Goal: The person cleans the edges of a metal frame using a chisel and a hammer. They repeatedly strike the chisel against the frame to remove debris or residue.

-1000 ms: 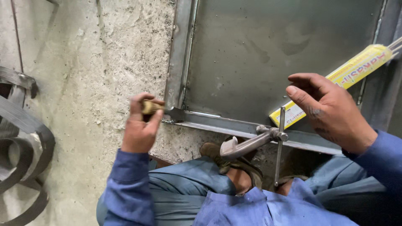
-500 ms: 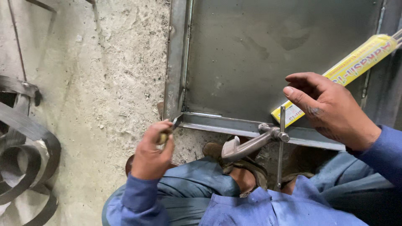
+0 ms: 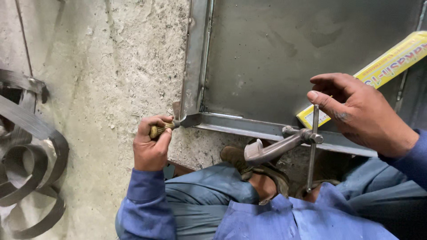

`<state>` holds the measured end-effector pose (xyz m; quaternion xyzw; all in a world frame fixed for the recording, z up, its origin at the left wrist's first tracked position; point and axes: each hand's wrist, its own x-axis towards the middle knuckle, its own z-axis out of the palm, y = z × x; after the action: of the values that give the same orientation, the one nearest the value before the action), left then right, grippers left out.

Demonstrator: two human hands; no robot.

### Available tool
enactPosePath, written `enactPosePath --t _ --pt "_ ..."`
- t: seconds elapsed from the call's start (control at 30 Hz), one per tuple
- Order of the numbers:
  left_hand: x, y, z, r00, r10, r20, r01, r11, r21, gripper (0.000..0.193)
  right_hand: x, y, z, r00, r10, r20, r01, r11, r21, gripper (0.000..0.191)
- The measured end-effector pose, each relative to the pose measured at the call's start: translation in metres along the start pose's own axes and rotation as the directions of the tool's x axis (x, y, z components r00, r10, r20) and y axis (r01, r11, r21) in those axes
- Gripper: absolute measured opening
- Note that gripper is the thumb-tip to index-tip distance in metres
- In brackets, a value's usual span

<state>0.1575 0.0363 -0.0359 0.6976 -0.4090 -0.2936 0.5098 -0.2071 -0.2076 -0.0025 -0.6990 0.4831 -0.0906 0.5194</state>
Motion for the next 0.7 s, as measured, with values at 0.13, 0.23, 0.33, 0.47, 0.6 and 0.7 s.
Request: enactPosePath --t 0.13,0.23,0.33,0.47,0.6,0.7 --pt "0.001 -0.043 -0.027 0.993 -0.074 -0.090 0.064 0.992 -0.107 0.023 0.000 0.000 -0.002 1.000 0.003 0.005 -0.003 0.999 -0.048 0.046" --pt "0.002 -0.068 -0.029 0.959 -0.231 -0.165 0.234 0.972 -0.002 0.014 0.000 0.001 -0.003 0.998 -0.063 0.008 0.063 0.994 -0.089 0.045" --pt "0.005 -0.061 -0.024 0.991 -0.065 -0.120 0.102 0.939 0.329 0.030 0.013 -0.003 -0.001 0.972 -0.231 -0.053 0.227 0.971 -0.072 0.046" --pt "0.002 -0.004 -0.030 0.970 -0.093 -0.227 0.145 0.963 0.226 0.024 0.002 0.004 -0.004 0.992 -0.122 -0.023 0.121 0.992 -0.026 0.047" --pt "-0.001 0.038 -0.012 0.923 0.323 -0.210 -0.255 0.921 0.294 0.042 0.001 0.002 -0.006 0.998 0.006 -0.055 0.002 0.987 0.158 0.049" --pt "-0.003 0.048 0.006 0.925 0.327 -0.196 -0.251 0.910 0.330 0.043 -0.001 0.002 -0.008 0.998 0.054 -0.037 -0.048 0.987 0.151 0.049"
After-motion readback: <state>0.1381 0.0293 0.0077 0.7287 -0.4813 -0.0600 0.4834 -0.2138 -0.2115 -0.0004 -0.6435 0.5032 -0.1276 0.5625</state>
